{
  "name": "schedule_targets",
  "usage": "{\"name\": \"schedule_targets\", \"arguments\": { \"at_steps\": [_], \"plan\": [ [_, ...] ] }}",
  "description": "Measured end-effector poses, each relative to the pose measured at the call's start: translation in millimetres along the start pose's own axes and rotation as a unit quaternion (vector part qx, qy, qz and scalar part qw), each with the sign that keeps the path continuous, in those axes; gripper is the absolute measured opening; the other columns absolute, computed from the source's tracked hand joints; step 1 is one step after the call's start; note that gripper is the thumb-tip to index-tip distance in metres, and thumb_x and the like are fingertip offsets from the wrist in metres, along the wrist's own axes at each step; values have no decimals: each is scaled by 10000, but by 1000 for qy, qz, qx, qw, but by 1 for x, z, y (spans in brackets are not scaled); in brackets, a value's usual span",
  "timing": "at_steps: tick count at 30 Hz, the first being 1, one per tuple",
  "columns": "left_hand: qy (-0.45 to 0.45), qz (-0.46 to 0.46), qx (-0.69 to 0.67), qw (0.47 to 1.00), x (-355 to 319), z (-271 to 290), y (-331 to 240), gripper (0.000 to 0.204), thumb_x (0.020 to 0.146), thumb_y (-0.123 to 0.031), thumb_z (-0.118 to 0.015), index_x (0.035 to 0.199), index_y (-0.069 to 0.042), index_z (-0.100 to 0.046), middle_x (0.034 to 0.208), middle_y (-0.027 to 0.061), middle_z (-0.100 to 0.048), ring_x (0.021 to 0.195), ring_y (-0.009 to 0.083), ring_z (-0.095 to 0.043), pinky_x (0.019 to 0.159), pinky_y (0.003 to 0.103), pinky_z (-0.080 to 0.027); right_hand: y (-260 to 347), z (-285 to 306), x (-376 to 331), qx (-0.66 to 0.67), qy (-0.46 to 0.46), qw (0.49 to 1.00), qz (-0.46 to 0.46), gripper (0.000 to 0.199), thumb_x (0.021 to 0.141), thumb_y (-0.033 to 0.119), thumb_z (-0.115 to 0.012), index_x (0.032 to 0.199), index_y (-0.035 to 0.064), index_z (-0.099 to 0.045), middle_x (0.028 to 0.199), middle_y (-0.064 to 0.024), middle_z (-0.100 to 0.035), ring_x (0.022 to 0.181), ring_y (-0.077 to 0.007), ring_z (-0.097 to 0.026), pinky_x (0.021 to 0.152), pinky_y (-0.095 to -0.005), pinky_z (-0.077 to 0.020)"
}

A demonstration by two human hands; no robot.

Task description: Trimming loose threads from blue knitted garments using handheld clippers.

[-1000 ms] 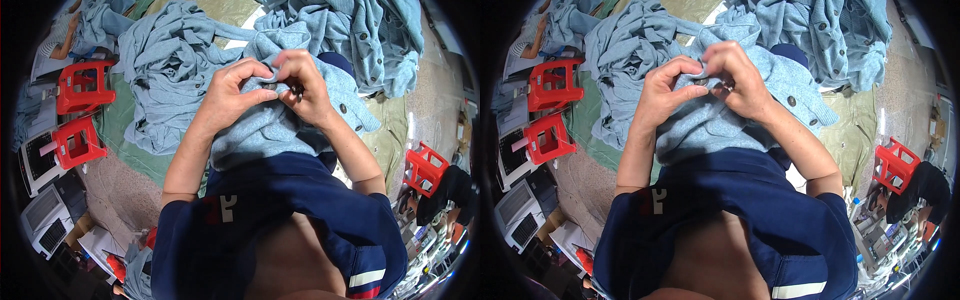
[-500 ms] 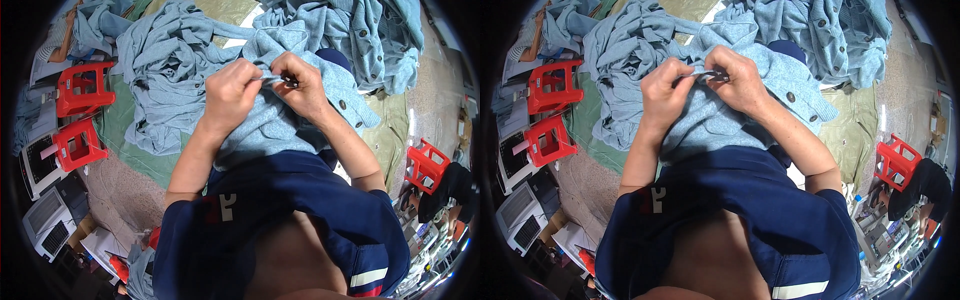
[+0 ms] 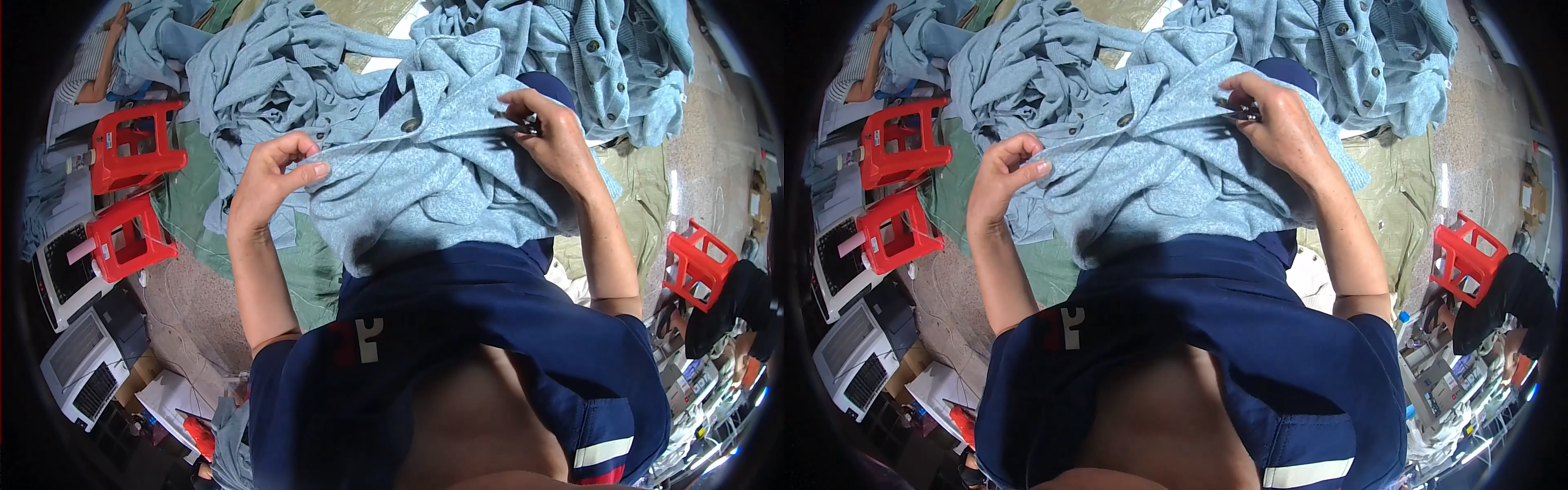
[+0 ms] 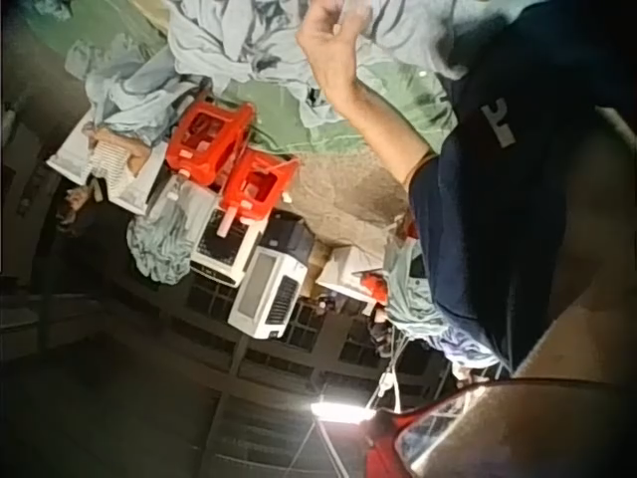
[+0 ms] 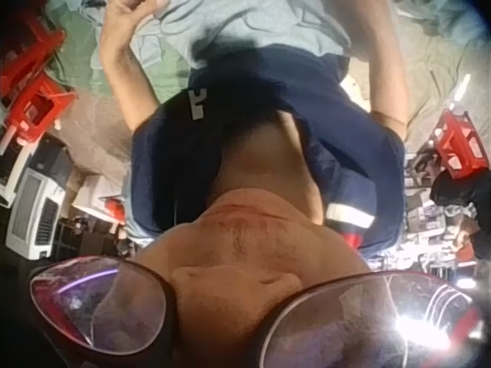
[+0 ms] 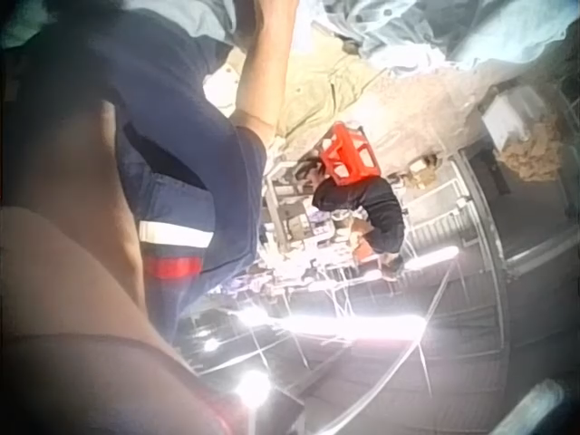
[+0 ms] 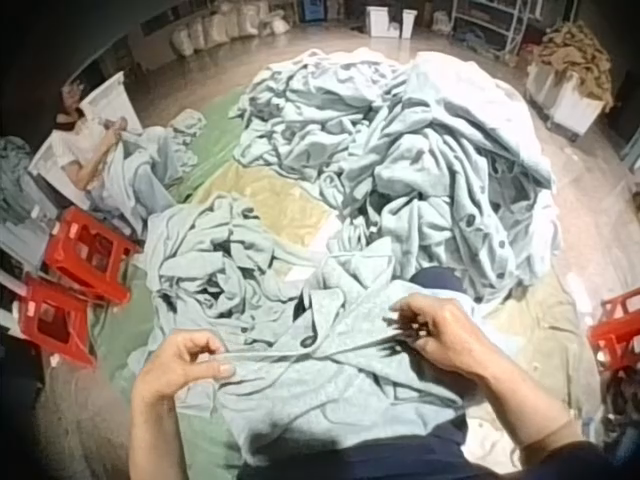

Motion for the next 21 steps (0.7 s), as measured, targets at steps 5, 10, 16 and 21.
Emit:
{"name": "schedule_targets", "arguments": {
  "at_steps": [5,10,16,21],
  "plan": [
    [9,-38,-176,984,7,-36,-36,147,800,-129,-711,861,-25,-627,784,-43,-577,728,44,-506,682,191,-386,61,8,-4,15,-92,955,281,257,686,-105,-640,900,37,-648,940,-78,-659,878,-219,-663,696,-291,-532],
    [-9,-101,-222,970,21,-77,-67,154,873,-93,-675,984,13,-660,866,-15,-634,777,31,-544,705,168,-422,94,-15,-10,50,-101,919,379,343,628,-114,-641,938,31,-673,907,-89,-573,693,-183,-620,546,-268,-507],
    [-63,-133,-90,985,16,-84,-70,146,884,-104,-671,956,23,-669,790,-34,-605,715,12,-501,618,160,-398,88,-32,-14,4,-181,898,401,247,648,-36,-697,883,18,-643,826,-70,-577,634,-172,-600,494,-272,-493],
    [-67,-127,-122,982,19,-88,-66,142,893,-108,-660,939,26,-667,771,-37,-598,697,13,-492,595,163,-386,89,-38,-17,-15,-216,879,425,202,670,-27,-696,859,14,-637,785,-71,-578,617,-166,-588,477,-272,-483]
  ]
}}
Point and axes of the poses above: each hand's wrist, its own x-axis towards the middle knuckle, its own z-axis out of the back of the hand, y = z × x, the point moved 4 cm from there along x, towards the middle knuckle
